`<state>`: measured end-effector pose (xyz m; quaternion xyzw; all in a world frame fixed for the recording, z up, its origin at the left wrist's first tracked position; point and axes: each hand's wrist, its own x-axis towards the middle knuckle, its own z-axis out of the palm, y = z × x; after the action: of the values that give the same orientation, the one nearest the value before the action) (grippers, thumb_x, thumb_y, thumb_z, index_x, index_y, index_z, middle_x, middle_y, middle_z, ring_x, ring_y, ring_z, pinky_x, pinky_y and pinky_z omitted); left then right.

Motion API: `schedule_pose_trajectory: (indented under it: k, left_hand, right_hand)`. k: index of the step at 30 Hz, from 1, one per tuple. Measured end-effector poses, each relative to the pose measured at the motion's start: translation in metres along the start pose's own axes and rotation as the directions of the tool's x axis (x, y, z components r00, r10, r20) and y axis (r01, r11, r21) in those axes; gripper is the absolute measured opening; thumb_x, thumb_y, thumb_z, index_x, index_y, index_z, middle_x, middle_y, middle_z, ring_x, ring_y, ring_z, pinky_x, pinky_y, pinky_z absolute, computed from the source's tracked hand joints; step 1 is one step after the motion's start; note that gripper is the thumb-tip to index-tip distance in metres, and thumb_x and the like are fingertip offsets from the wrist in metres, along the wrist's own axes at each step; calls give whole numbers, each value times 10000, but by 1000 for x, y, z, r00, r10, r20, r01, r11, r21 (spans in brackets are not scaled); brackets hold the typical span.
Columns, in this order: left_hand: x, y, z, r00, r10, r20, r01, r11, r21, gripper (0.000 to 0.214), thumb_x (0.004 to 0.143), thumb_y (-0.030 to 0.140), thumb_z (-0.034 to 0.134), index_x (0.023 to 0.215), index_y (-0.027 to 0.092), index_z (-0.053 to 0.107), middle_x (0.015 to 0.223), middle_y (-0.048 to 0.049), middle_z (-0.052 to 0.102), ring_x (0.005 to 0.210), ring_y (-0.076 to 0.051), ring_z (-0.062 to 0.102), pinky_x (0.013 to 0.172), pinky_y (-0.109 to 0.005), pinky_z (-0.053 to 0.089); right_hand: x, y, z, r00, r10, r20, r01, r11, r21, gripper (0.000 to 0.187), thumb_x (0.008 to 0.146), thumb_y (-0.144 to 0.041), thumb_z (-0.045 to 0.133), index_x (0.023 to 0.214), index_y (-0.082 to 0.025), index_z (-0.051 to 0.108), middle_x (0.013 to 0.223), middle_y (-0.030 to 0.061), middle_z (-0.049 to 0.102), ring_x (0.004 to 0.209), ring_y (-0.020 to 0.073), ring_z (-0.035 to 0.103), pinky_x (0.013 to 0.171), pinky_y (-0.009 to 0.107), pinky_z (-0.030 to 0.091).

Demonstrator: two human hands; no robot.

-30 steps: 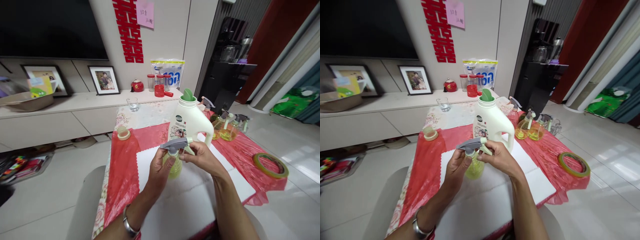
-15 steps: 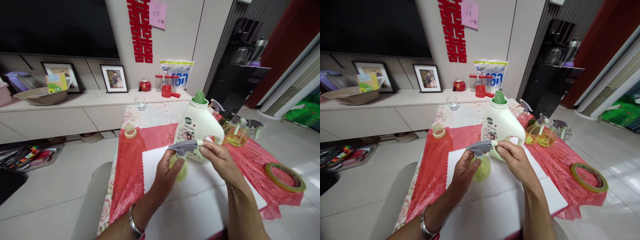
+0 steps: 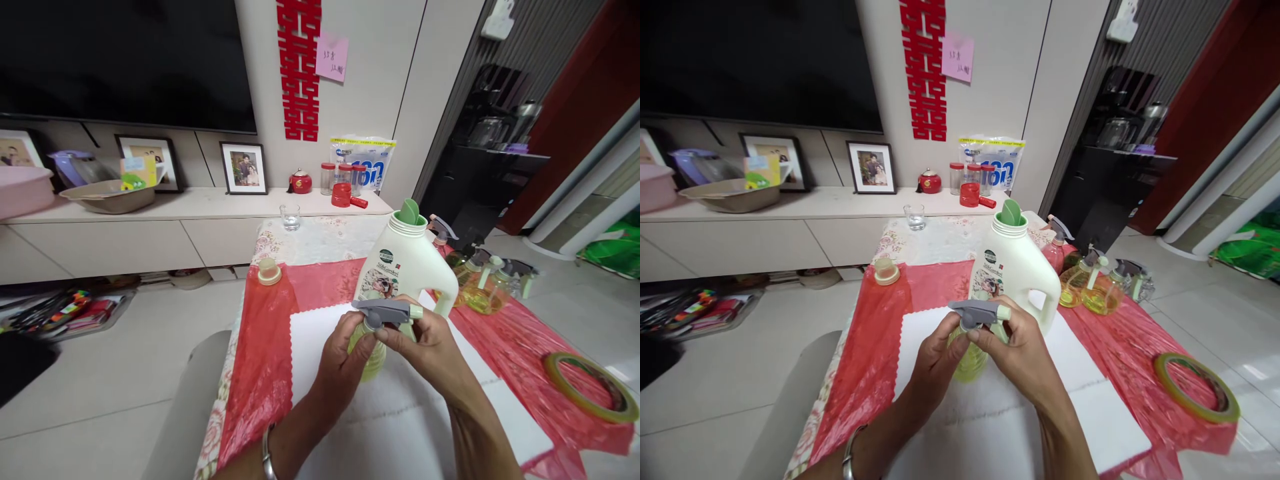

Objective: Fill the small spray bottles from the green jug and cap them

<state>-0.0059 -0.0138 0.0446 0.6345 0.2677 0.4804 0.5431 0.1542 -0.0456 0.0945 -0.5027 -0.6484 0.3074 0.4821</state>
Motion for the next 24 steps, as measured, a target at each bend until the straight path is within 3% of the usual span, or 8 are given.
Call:
schedule_pose_trajectory:
  k: [8, 13, 20, 24]
  left_hand:
    - [0, 3, 1, 1000, 9, 15, -9, 1000, 10, 336, 1009, 427, 470, 1179, 211, 662, 1231, -101, 656, 1141, -256, 596, 1038, -400, 453]
    - [-5, -3, 5, 998, -43, -41, 35, 984, -176, 443, 983, 458, 527, 1342, 203, 485, 1400, -143, 579, 1322, -299, 528, 1115, -464, 407]
    - [-7, -9, 6, 998, -56, -42, 46, 979, -200, 322, 994, 462, 510, 1197, 214, 495, 1259, -112, 644, 1151, -265, 623, 1000, -428, 462]
    - [-7, -5, 5, 996, -76, -37, 69, 983, -172, 324, 1004, 472, 485, 1198, 212, 487, 1226, -104, 652, 1118, -259, 630, 948, -408, 471]
  right_hand:
    - [-3, -4, -1, 999, -33, 39, 38, 990, -139, 241, 983, -359, 620, 1160, -200, 655, 1079, 19, 587, 1011, 142, 565, 854, 229, 456]
    - [-3, -8, 2, 999, -38, 25, 42, 976, -213, 150, 957, -292, 603, 1058, -193, 653, 1018, 1, 589, 922, 116, 551, 797, 215, 445]
    - [-6, -14, 8, 999, -49, -23, 39, 947, -319, 159, 966, -321, 585, 1062, -208, 640, 998, 1, 576, 899, 120, 536, 769, 230, 427]
    - [-9, -21, 7, 999, -1, 36, 12, 950, -313, 228, 989, -400, 607, 1135, -225, 621, 1028, 8, 553, 907, 119, 517, 770, 229, 426]
